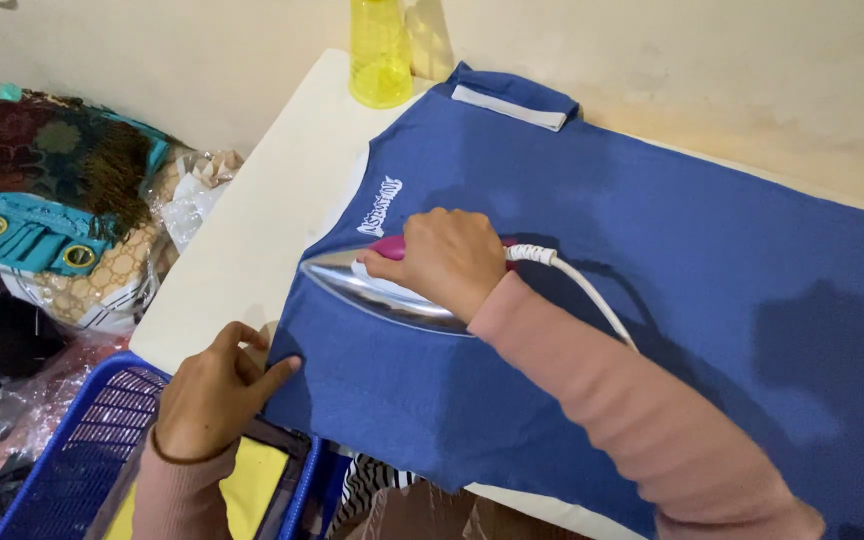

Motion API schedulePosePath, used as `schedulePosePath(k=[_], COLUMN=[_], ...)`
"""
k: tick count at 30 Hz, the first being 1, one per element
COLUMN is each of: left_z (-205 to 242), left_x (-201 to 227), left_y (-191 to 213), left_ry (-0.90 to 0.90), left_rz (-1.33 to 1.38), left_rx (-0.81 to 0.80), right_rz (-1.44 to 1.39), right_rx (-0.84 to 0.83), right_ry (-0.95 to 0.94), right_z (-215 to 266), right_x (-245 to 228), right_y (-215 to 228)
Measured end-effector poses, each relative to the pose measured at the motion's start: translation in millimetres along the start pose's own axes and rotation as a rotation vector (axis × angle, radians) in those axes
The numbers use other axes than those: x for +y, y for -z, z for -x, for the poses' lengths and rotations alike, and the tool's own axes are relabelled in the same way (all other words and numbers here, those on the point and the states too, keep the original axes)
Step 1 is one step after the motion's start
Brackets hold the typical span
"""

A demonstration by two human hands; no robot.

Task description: Ironing and folding a blue t-shirt on a table.

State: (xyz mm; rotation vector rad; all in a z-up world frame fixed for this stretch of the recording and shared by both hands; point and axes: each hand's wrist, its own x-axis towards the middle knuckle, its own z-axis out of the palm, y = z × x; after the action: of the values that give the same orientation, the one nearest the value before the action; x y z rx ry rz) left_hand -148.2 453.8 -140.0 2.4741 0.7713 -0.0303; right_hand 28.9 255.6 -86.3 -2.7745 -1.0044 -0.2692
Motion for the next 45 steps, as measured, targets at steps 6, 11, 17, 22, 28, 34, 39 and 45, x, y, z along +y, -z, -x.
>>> schedulePosePath(k=[6,11,17,22,28,34,39,45], left_z=[-2.8,-0.3,-3.3,-5.2,-9.7,-10.6,-8.7,-8.3], left_x=[-48.1,-48.4,-62.4,-62.8,-72.4,-70.4,-64.9,-47.0], left_y=[-23.8,-21.1,-23.6,-21.2,-27.7,-27.7,-25.2,-16.0], left_ry=[-0.184,-0.068,-0.13,-0.128,-0.138,-0.16,-0.112,-0.114], left_rz=[0.278,0.368,0.451,0.446,0.479,0.523,0.417,0.354], left_rx=[0.021,-0.013,-0.05,-0.116,-0.136,-0.136,-0.131,-0.152], right_rz=[-0.055,-0.064,-0.031,-0.038,-0.081,0.012,0.112,0.023], right_rx=[-0.385,-0.268,0.001,-0.224,-0.394,-0.331,-0.104,-0.521], right_ry=[0.147,0.176,0.019,0.072,0.182,-0.139,-0.123,-0.022], right_z=[25.0,20.7,1.2,20.5,55.4,20.0,18.1,88.9], right_x=[-15.2,-16.9,-14.6,-22.7,-28.3,16.3,42.9,13.8], right_y=[24.0,11.5,-3.8,15.1,29.3,28.9,31.0,47.6])
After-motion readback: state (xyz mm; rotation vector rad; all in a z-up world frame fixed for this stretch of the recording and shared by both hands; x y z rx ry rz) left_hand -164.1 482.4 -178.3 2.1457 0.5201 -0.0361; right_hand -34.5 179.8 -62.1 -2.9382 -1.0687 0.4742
